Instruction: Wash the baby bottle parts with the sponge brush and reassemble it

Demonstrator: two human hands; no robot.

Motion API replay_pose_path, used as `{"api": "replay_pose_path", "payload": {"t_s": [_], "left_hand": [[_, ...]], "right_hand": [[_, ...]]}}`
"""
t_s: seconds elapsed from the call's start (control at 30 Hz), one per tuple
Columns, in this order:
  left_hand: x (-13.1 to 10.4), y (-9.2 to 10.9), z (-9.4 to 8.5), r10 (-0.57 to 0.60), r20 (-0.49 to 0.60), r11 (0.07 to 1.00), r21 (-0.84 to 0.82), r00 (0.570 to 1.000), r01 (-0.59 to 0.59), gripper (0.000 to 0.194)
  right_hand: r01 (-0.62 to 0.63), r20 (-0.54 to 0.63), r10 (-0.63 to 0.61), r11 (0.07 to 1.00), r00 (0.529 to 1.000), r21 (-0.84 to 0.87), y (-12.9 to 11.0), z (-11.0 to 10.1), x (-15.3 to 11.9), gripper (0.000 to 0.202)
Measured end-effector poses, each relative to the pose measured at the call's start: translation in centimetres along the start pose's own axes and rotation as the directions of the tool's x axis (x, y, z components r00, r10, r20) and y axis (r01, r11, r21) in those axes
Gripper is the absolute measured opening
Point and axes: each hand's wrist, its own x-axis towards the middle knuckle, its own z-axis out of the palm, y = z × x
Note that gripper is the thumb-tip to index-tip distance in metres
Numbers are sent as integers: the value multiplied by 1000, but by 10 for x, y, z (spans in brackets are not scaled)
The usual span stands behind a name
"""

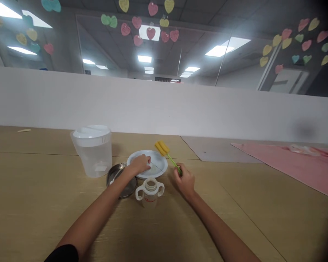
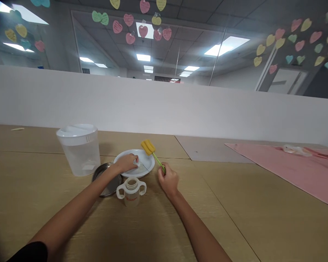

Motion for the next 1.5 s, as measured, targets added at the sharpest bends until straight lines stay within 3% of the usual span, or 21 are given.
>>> {"api": "replay_pose_path", "payload": {"t_s": [0.1,0.27,0.37,0.5,0.6,0.73,0.8,0.93,1.03,1.2,1.3,1.4,1.5], "left_hand": [[-1,-1,-10,10,-55,1000,-29,998,-11,30],[-16,2,-52,60,-249,985,-141,967,-97,53],[-29,5,-76,46,-441,915,-341,896,-215,54],[-44,10,-92,18,-517,830,-470,856,-302,50],[-52,13,-98,54,-444,724,-599,894,-341,42],[-59,24,-99,182,-210,642,-715,961,-278,35],[-61,34,-97,178,-192,707,-657,965,-261,35],[-62,44,-95,47,-300,955,-266,953,-131,54],[-62,34,-100,4,-226,985,-167,974,-43,59],[-66,-1,-114,69,-135,968,-230,988,-99,47],[-71,-20,-119,49,-108,983,-169,993,-66,39],[-72,-34,-116,-77,48,997,7,996,77,37],[-67,-40,-107,-263,228,963,128,937,239,48]], "right_hand": [[-13,1,13,1000,1000,-5,0,-1,1,39],[-4,-22,3,1000,1000,-17,1,0,0,38],[147,-29,-148,989,989,-23,0,0,-3,34],[351,-101,-352,936,931,-28,1,-5,-2,27],[508,-101,-508,861,855,-30,4,-11,-1,24],[624,-69,-625,781,778,-35,6,-13,-2,26],[631,-99,-631,775,770,-35,6,-11,-3,27],[612,-74,-617,787,784,-81,7,-10,-2,26],[632,-28,-644,757,764,-168,6,-9,0,25],[696,-86,-722,687,686,-211,4,-4,1,23],[671,-85,-695,713,714,-202,7,-1,2,21],[571,-150,-594,803,790,-171,10,0,4,20],[489,-196,-513,857,836,-160,12,1,6,20]]}}
